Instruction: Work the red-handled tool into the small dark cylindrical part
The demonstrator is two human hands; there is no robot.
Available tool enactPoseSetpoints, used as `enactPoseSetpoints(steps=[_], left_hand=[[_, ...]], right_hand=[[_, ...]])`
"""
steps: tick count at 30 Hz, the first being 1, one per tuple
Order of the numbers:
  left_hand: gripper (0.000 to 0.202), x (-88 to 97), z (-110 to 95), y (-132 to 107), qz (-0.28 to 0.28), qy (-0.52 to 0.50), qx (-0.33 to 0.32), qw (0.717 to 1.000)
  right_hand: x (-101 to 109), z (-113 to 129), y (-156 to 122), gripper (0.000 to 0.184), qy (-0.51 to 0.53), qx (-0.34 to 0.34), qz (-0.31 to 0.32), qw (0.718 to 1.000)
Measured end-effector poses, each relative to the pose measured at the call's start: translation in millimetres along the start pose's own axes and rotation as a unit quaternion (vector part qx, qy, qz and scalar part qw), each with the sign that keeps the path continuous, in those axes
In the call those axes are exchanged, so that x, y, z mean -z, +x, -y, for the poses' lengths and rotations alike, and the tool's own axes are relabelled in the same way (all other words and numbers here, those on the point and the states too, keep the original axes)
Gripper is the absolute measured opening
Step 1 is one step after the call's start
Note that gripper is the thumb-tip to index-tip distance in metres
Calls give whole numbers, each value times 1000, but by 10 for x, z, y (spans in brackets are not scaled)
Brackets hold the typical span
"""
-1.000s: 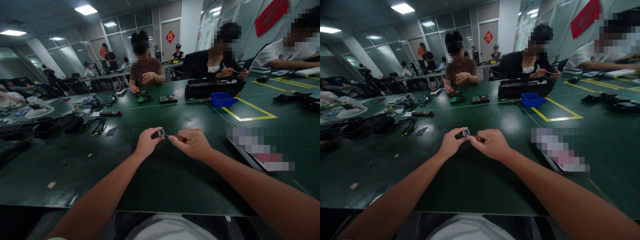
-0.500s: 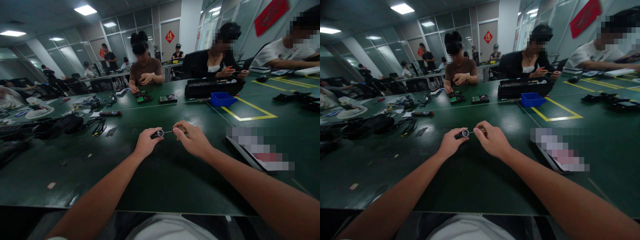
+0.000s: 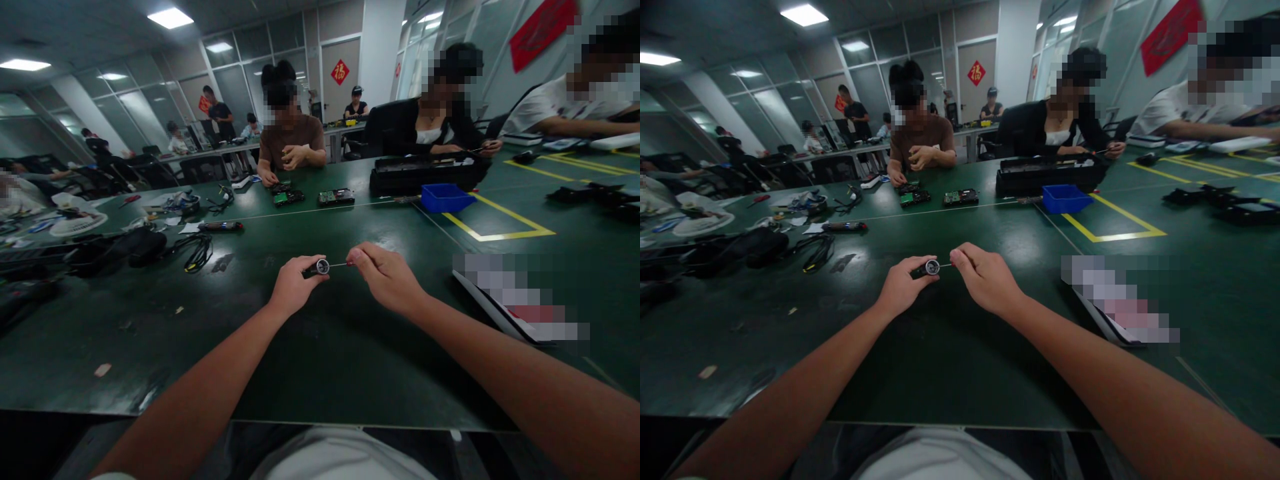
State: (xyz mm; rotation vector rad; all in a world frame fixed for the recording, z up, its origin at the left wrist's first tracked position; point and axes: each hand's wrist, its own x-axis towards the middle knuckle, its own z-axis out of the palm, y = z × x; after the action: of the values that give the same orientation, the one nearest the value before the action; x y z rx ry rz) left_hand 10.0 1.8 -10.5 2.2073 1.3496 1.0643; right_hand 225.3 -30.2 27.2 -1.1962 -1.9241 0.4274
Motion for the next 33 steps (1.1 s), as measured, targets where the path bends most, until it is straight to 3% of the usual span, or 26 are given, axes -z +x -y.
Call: enactPoseSetpoints(steps=[2, 11, 16, 19, 23, 28, 31, 33], left_hand=[[40, -11, -12, -7, 5, 3, 0, 1000], [40, 21, 25, 8, -12, -13, 3, 1000], [40, 11, 30, 2, 1, 0, -3, 1000], [41, 0, 9, -4, 13, 5, -8, 1000], [41, 6, -23, -4, 15, 7, -1, 1000], [39, 21, -26, 5, 4, 8, -5, 1000], [39, 18, -17, 9, 29, 21, -55, 998], [38, 10, -18, 9, 46, 29, -87, 995]], right_hand=[[1, 0, 9, 36, -10, -2, -12, 1000], [-36, -25, 15, 14, 5, -4, -34, 999], [6, -16, 28, 30, -1, -13, -4, 1000], [4, -23, 22, 24, 7, -26, -24, 999], [-36, -37, 4, 21, 68, -44, -66, 995], [-43, -41, 50, 19, 177, -73, -71, 979], [-29, -92, 101, 23, 252, -103, -94, 958], [-32, -146, 128, 25, 326, -150, -96, 928]])
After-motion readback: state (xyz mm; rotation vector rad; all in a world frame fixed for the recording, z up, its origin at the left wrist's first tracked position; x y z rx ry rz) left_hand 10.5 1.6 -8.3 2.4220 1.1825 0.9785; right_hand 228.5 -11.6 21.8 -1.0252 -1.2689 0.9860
